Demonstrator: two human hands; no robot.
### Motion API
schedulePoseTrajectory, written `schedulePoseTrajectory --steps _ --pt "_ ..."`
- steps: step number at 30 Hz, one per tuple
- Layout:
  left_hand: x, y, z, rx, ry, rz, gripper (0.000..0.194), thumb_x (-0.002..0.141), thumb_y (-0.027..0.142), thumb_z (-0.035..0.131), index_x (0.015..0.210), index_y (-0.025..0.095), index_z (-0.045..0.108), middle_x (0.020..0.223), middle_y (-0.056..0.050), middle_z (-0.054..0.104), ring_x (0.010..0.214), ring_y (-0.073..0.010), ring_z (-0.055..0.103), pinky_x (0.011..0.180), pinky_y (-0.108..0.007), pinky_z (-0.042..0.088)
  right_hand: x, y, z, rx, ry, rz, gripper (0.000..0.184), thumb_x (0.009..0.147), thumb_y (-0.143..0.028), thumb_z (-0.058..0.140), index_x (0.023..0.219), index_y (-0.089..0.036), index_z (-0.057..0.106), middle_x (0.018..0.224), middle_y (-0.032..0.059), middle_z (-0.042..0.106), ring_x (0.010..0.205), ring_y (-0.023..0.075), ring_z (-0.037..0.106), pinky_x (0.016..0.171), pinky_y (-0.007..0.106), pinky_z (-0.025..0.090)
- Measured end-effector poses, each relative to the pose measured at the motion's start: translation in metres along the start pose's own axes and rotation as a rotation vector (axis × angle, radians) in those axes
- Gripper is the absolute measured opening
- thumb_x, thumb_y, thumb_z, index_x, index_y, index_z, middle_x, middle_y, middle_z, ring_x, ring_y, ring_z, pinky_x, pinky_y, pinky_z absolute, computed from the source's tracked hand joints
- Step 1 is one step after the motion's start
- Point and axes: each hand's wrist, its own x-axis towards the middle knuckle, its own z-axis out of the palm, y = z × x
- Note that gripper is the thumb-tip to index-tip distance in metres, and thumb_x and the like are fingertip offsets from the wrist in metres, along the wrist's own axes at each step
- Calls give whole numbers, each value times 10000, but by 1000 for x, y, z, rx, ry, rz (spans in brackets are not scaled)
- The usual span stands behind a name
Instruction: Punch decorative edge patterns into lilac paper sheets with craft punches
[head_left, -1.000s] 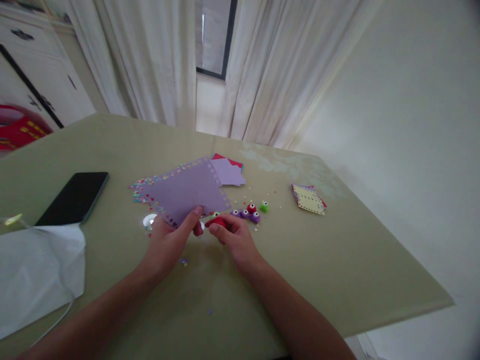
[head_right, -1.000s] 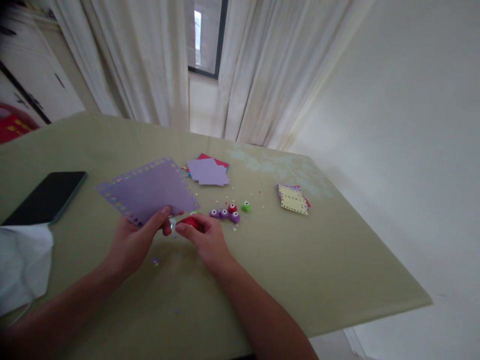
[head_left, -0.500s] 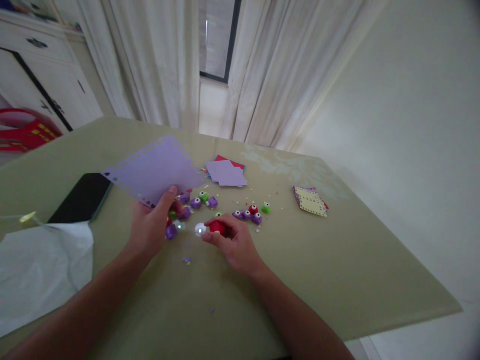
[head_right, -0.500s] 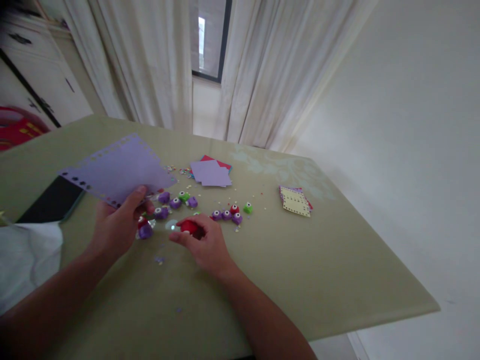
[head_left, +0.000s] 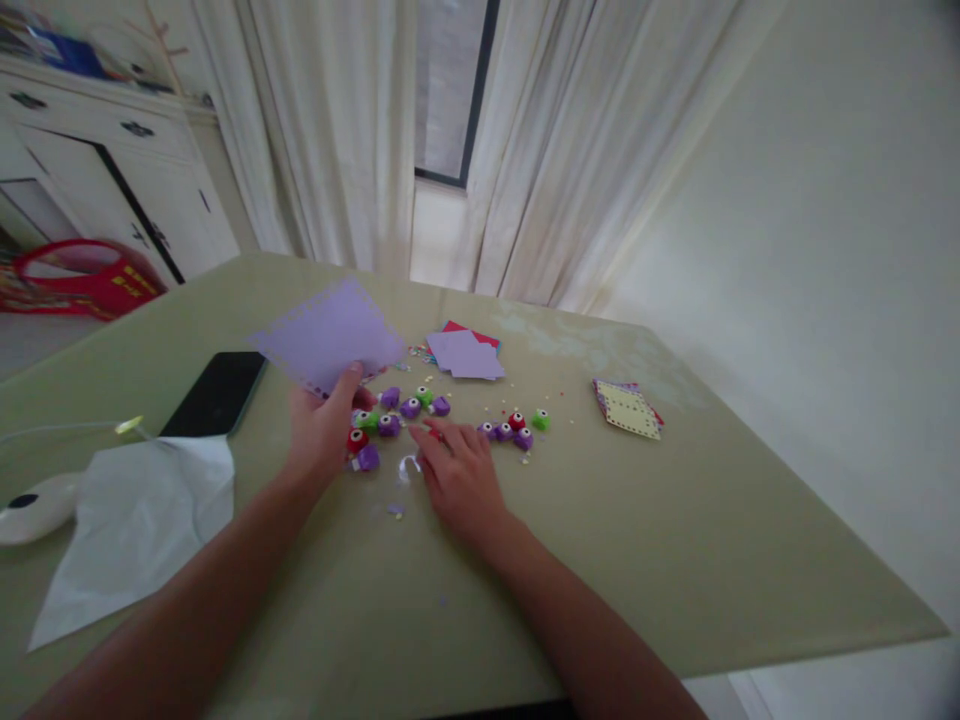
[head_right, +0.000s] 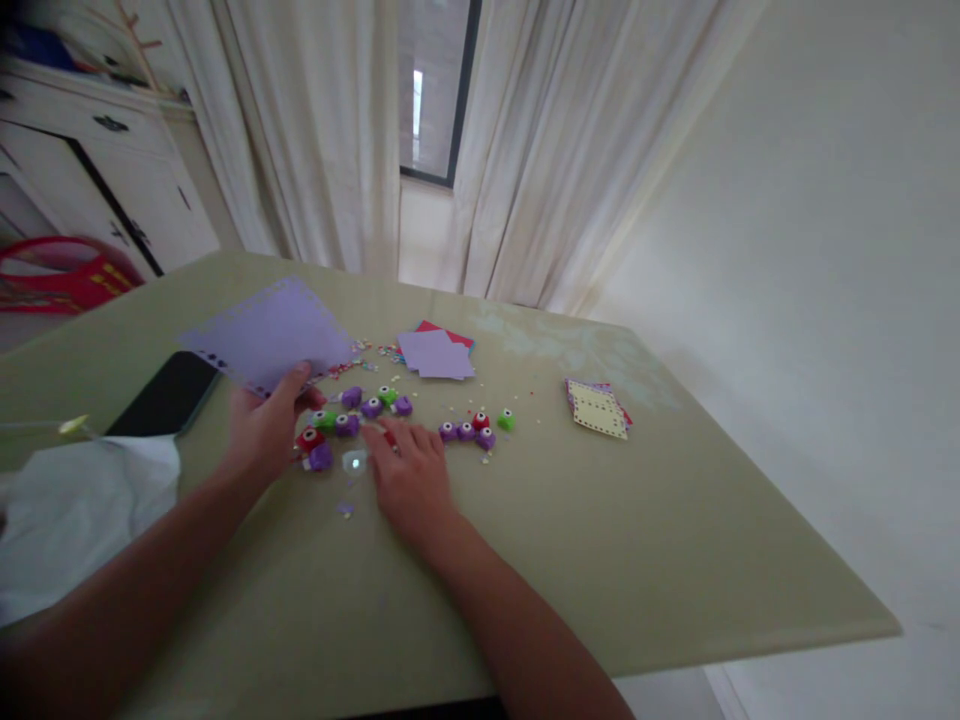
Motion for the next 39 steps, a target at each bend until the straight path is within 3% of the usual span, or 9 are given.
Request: schedulePoseTrajectory --steps 4,8,16,20,23,29,33,36,39 --pt "-5 3 -1 3 -53 26 267 829 457 694 721 214 710 544 11 644 499 -179 594 467 -256 461 2 -20 9 -67 -45 -228 520 1077 -505 557 1559 -314 509 1622 106 517 1341 333 513 1107 538 405" --pt "-10 14 -2 33 -99 78 319 843 427 689 607 214 671 534 3 642 505 -166 594 513 -251 468 0 -26 17 -129 -106 -240 455 1040 -617 566 1324 -272 652 1257 107 704 1144 310 599 1039 490 449" --pt "-24 31 4 100 -165 76 288 722 418 802 581 210 660 549 -8 650 503 -182 588 484 -262 465 4 -20 12 -79 -91 -147 124 1065 -229 555 1109 -188 663 999 71 742 970 254 642 879 376 501" --pt "-27 33 7 64 -183 13 267 715 417 806 611 208 677 579 -7 667 534 -182 597 506 -262 493 2 -18 4 -16 -40 -84 367 1052 -348 605 1390 -205 595 1277 110 720 1136 282 629 945 405 505" --pt "-29 30 7 36 -196 -36 247 704 423 817 707 190 737 621 -5 687 534 -172 583 492 -255 482 -1 -21 6 -82 -34 -109 647 1030 -488 637 1597 -270 415 1606 135 521 1320 332 545 1034 484 476" --pt "-24 15 0 80 -171 -63 385 818 493 762 578 206 671 547 2 621 469 -146 503 420 -241 387 -1 -17 8 -104 -80 -84 485 1054 -483 589 1450 -204 568 1430 155 649 1281 322 561 1041 498 467" --pt "-20 9 -3 66 -164 -19 407 849 483 753 554 214 674 567 -10 647 525 -154 552 468 -234 413 2 -11 6 -127 -39 -10 508 1049 -415 602 1502 -199 521 1550 169 566 1361 333 519 1090 524 434" --pt "-20 9 -3 84 -154 -19 401 846 474 751 548 215 680 561 -13 646 514 -153 547 443 -234 388 3 -8 4 -123 -57 -15 404 1065 -340 563 1448 -213 573 1472 154 629 1295 312 563 1065 498 449" --pt "-21 9 -3 68 -157 -47 387 839 481 757 572 211 680 555 -6 646 477 -140 529 422 -229 380 4 -4 4 -117 -35 27 529 1044 -365 607 1544 -242 489 1555 163 562 1367 328 513 1086 529 435"
